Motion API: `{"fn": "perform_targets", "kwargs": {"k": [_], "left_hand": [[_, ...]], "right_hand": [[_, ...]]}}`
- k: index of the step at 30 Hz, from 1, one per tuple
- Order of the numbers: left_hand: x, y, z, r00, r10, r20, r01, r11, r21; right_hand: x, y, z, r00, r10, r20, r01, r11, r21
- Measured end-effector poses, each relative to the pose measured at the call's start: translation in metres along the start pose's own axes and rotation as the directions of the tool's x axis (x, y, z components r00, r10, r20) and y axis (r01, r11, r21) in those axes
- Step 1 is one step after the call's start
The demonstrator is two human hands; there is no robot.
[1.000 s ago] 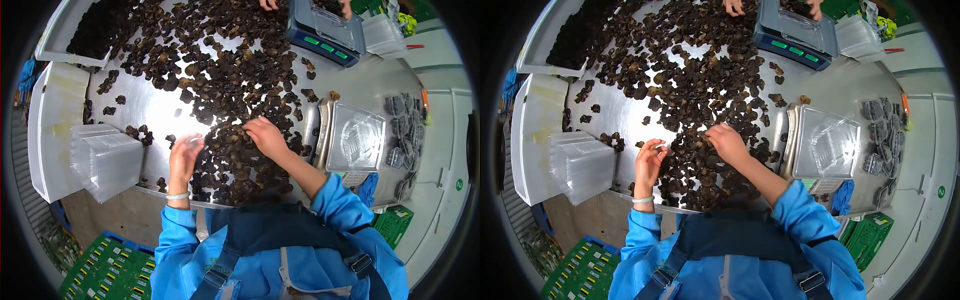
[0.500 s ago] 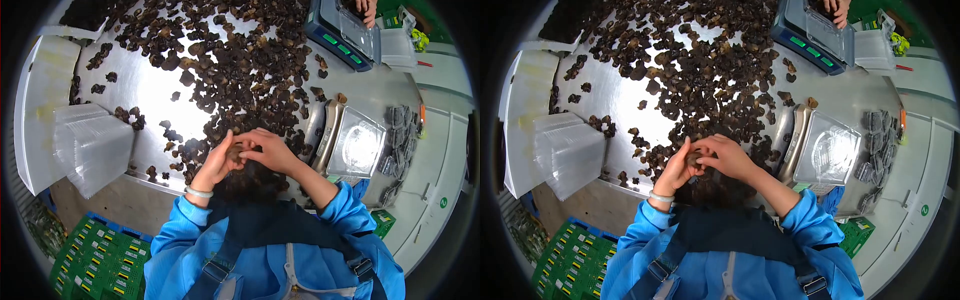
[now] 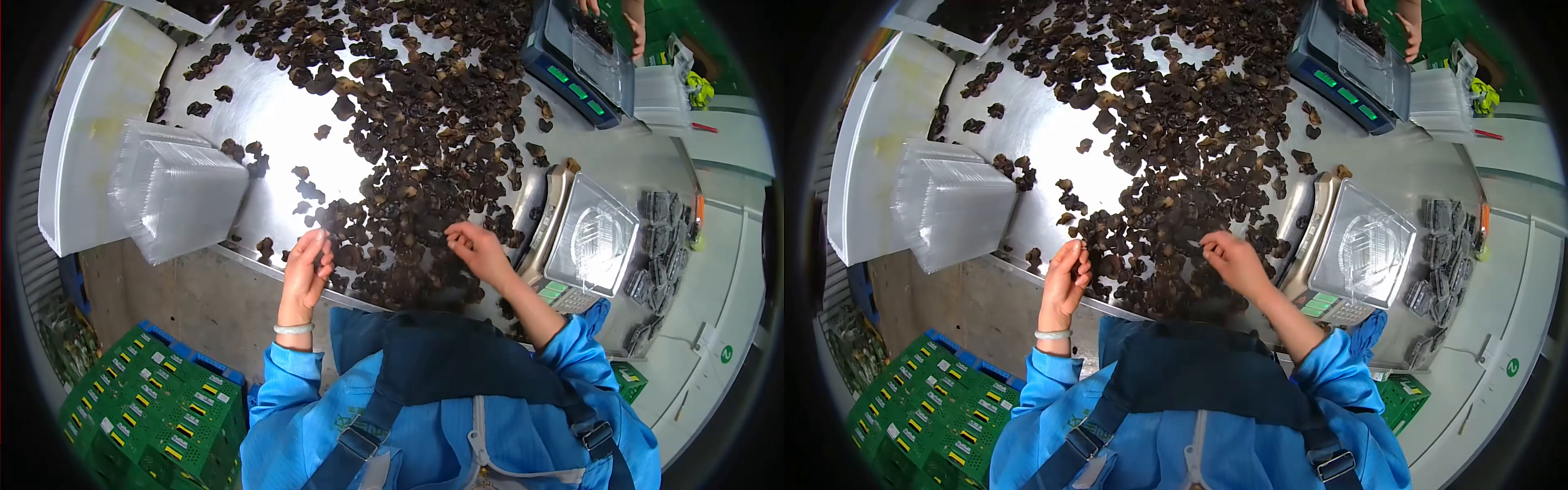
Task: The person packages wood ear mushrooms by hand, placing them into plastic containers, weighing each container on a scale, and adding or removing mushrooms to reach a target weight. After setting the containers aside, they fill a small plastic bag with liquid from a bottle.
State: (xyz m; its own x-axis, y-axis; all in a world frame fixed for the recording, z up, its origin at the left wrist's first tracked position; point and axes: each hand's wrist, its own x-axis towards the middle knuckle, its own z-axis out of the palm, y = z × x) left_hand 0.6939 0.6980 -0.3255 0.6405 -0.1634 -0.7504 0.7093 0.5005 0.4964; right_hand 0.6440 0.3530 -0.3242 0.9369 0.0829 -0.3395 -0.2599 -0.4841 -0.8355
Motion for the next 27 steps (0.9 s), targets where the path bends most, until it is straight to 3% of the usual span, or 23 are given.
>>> {"fn": "perform_targets", "kwargs": {"k": [3, 4, 6, 8, 11, 14, 15, 16, 17, 19, 21, 23, 25, 27], "left_hand": [[-0.005, -0.011, 0.003, 0.999, -0.004, -0.048, 0.0, 0.997, -0.078], [-0.007, -0.01, 0.001, 1.0, -0.027, 0.001, 0.026, 0.988, -0.151], [-0.013, 0.001, -0.002, 1.0, 0.006, 0.027, -0.005, 0.998, -0.063], [-0.02, 0.016, 0.0, 0.996, 0.058, 0.061, -0.061, 0.997, 0.053], [-0.032, 0.037, 0.006, 0.986, 0.155, 0.056, -0.164, 0.955, 0.247], [-0.031, 0.02, 0.018, 0.98, 0.19, 0.061, -0.199, 0.904, 0.38], [-0.03, 0.009, 0.027, 0.98, 0.193, 0.053, -0.198, 0.897, 0.396], [-0.026, -0.004, 0.03, 0.983, 0.091, 0.16, -0.152, 0.894, 0.421], [-0.024, -0.025, 0.039, 0.987, 0.048, 0.154, -0.113, 0.887, 0.447], [-0.022, -0.065, 0.061, 0.95, -0.174, 0.258, -0.029, 0.777, 0.628], [-0.028, -0.111, 0.095, 0.872, -0.372, 0.318, -0.023, 0.619, 0.785], [-0.025, -0.162, 0.119, 0.734, -0.499, 0.462, -0.158, 0.535, 0.83], [-0.02, -0.21, 0.135, 0.674, -0.466, 0.574, -0.425, 0.391, 0.816], [-0.015, -0.248, 0.147, 0.641, -0.429, 0.636, -0.607, 0.224, 0.763]], "right_hand": [[-0.02, -0.004, 0.015, 0.998, -0.039, 0.045, 0.04, 0.999, -0.031], [-0.026, -0.004, 0.02, 0.997, -0.044, 0.063, 0.046, 0.998, -0.041], [-0.036, -0.002, 0.027, 0.99, 0.012, 0.142, -0.001, 0.997, -0.076], [-0.044, 0.004, 0.029, 0.985, -0.075, 0.155, 0.095, 0.987, -0.127], [-0.069, 0.024, 0.035, 0.983, -0.113, 0.146, 0.136, 0.978, -0.156], [-0.119, 0.053, 0.036, 0.989, -0.133, 0.068, 0.144, 0.971, -0.189], [-0.141, 0.065, 0.034, 0.994, -0.107, 0.011, 0.106, 0.971, -0.215], [-0.162, 0.076, 0.031, 0.996, -0.086, -0.035, 0.075, 0.968, -0.239], [-0.181, 0.089, 0.031, 0.995, -0.073, -0.07, 0.052, 0.964, -0.261], [-0.222, 0.111, 0.028, 0.955, 0.071, -0.287, -0.146, 0.957, -0.25], [-0.259, 0.123, 0.017, 0.852, 0.186, -0.488, -0.323, 0.923, -0.211], [-0.286, 0.129, -0.016, 0.764, 0.223, -0.606, -0.449, 0.858, -0.25], [-0.314, 0.159, -0.048, 0.661, 0.188, -0.727, -0.553, 0.776, -0.302], [-0.338, 0.188, -0.081, 0.583, 0.277, -0.764, -0.665, 0.702, -0.253]]}}
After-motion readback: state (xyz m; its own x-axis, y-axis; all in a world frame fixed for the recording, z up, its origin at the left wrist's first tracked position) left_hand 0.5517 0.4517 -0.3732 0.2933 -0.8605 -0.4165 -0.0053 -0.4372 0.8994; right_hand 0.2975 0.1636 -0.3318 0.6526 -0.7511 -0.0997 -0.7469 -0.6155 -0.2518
